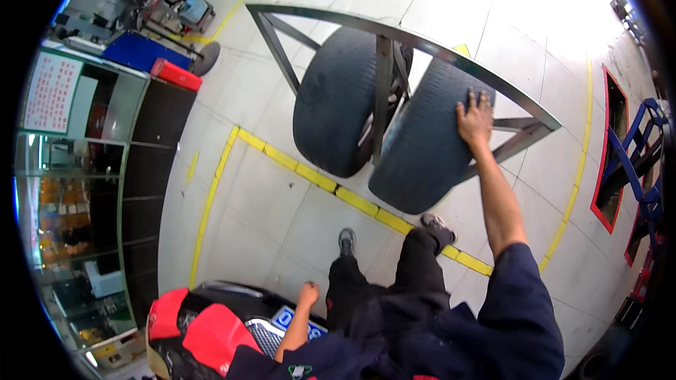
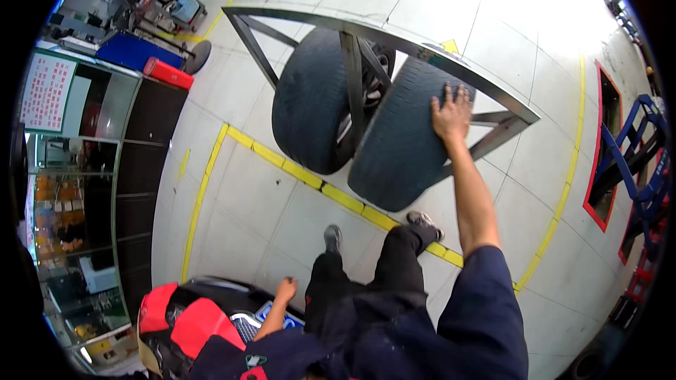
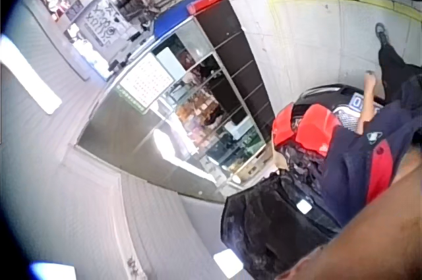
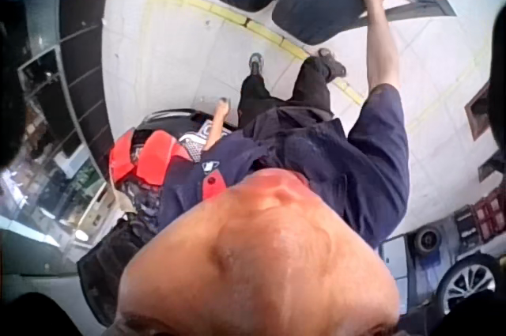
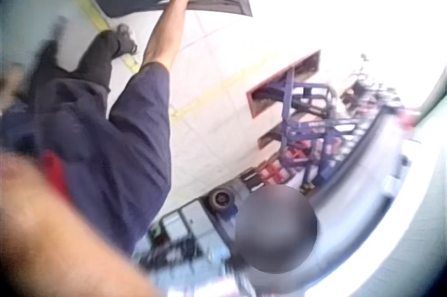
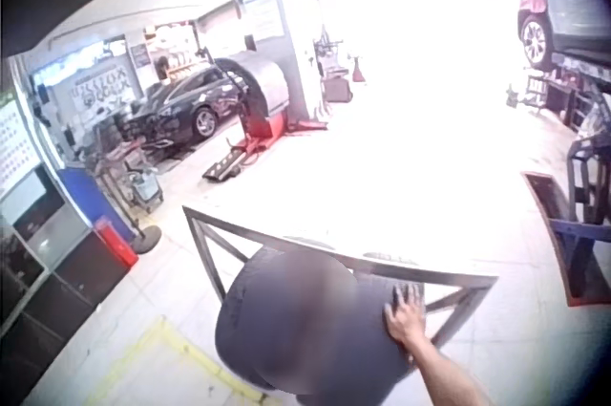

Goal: The person uses a lug wrench to loosen and remove lug nuts from a car wheel, then removes the tire and places it on a tire rack. The person repeats the process on another wheel, removing the lug nuts and the tire.

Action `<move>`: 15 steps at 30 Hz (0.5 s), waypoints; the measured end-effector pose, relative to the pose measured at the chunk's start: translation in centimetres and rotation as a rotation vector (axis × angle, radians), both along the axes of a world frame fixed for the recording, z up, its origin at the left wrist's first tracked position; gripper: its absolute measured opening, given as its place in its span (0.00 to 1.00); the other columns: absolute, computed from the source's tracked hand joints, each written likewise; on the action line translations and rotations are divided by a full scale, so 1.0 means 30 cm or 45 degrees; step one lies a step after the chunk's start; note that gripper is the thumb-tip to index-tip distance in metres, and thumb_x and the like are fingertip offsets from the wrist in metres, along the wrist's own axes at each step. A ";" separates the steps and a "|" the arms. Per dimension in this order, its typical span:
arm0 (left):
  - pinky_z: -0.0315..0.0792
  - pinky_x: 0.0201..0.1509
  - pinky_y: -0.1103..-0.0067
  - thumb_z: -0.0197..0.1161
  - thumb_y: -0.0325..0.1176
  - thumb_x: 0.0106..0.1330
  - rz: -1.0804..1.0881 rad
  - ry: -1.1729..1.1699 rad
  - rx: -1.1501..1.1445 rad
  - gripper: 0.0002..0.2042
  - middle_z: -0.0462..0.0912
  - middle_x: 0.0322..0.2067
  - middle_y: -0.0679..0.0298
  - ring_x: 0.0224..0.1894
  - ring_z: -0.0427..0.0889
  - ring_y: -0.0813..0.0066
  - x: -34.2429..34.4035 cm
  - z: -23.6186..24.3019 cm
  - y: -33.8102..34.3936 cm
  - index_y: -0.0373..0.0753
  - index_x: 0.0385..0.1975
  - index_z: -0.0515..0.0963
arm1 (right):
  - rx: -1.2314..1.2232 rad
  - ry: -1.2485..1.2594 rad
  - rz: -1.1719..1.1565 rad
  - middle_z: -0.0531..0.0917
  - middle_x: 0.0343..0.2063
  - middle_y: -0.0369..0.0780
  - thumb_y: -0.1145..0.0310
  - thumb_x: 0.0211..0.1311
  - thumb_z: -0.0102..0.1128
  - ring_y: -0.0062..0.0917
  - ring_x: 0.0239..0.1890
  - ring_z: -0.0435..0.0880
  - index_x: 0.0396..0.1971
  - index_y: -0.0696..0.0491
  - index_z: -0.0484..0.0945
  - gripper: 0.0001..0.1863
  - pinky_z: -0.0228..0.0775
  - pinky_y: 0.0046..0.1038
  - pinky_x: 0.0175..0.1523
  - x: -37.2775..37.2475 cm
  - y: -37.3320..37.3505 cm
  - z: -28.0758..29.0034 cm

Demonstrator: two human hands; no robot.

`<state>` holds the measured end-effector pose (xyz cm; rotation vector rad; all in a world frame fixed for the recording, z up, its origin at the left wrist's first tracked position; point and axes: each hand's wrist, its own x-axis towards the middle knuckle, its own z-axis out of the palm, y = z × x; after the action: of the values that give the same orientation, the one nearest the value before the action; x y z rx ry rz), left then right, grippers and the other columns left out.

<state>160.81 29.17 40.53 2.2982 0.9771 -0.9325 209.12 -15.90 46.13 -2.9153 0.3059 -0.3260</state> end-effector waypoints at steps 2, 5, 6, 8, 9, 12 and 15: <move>0.68 0.44 0.62 0.49 0.43 0.60 0.234 -0.096 0.133 0.20 0.76 0.36 0.40 0.42 0.75 0.45 -0.287 0.096 -0.034 0.29 0.38 0.75 | 0.026 -0.042 0.057 0.56 0.62 0.49 0.49 0.59 0.41 0.39 0.65 0.50 0.60 0.46 0.59 0.30 0.39 0.40 0.66 0.010 0.057 -0.021; 0.68 0.42 0.63 0.51 0.42 0.59 0.877 0.043 0.199 0.19 0.79 0.32 0.44 0.39 0.77 0.48 -0.589 0.102 -0.198 0.30 0.36 0.76 | 0.036 -0.029 0.153 0.56 0.60 0.51 0.50 0.58 0.42 0.42 0.65 0.49 0.60 0.48 0.58 0.31 0.36 0.42 0.66 0.020 0.120 0.037; 0.69 0.42 0.63 0.51 0.41 0.59 1.024 0.026 0.177 0.19 0.79 0.32 0.44 0.38 0.77 0.48 -0.744 0.111 -0.319 0.30 0.37 0.75 | 0.046 0.090 0.176 0.55 0.60 0.52 0.49 0.59 0.41 0.43 0.65 0.48 0.61 0.49 0.55 0.32 0.35 0.43 0.66 -0.026 0.136 0.032; 0.69 0.41 0.63 0.51 0.41 0.58 1.100 -0.115 0.039 0.19 0.79 0.32 0.45 0.37 0.77 0.49 -0.756 0.106 -0.643 0.29 0.38 0.75 | 0.031 0.185 0.200 0.53 0.61 0.53 0.47 0.60 0.40 0.45 0.65 0.46 0.63 0.50 0.51 0.34 0.34 0.43 0.66 0.004 0.145 0.065; 0.69 0.41 0.63 0.51 0.40 0.58 1.086 -0.186 0.008 0.19 0.78 0.32 0.45 0.37 0.77 0.49 -0.751 0.122 -0.782 0.29 0.38 0.74 | 0.035 0.234 0.218 0.52 0.62 0.53 0.47 0.60 0.39 0.45 0.65 0.45 0.63 0.50 0.50 0.35 0.33 0.44 0.66 0.011 0.142 0.062; 0.69 0.40 0.64 0.51 0.40 0.58 1.000 -0.377 -0.032 0.19 0.78 0.32 0.46 0.35 0.77 0.50 -0.732 0.131 -1.173 0.29 0.40 0.73 | 0.048 0.318 0.300 0.46 0.63 0.54 0.45 0.61 0.37 0.46 0.66 0.41 0.64 0.51 0.47 0.37 0.31 0.44 0.67 0.017 0.117 0.045; 0.70 0.39 0.64 0.52 0.39 0.57 0.994 -0.540 0.038 0.19 0.78 0.32 0.46 0.34 0.78 0.50 -0.743 0.119 -1.476 0.29 0.41 0.72 | 0.028 0.407 0.378 0.42 0.64 0.54 0.44 0.61 0.37 0.46 0.67 0.37 0.64 0.50 0.46 0.36 0.33 0.43 0.67 0.030 0.107 0.077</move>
<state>138.53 -15.10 44.11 1.7564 1.5029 -0.1032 210.01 -12.68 48.45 -2.9252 -0.0817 0.1888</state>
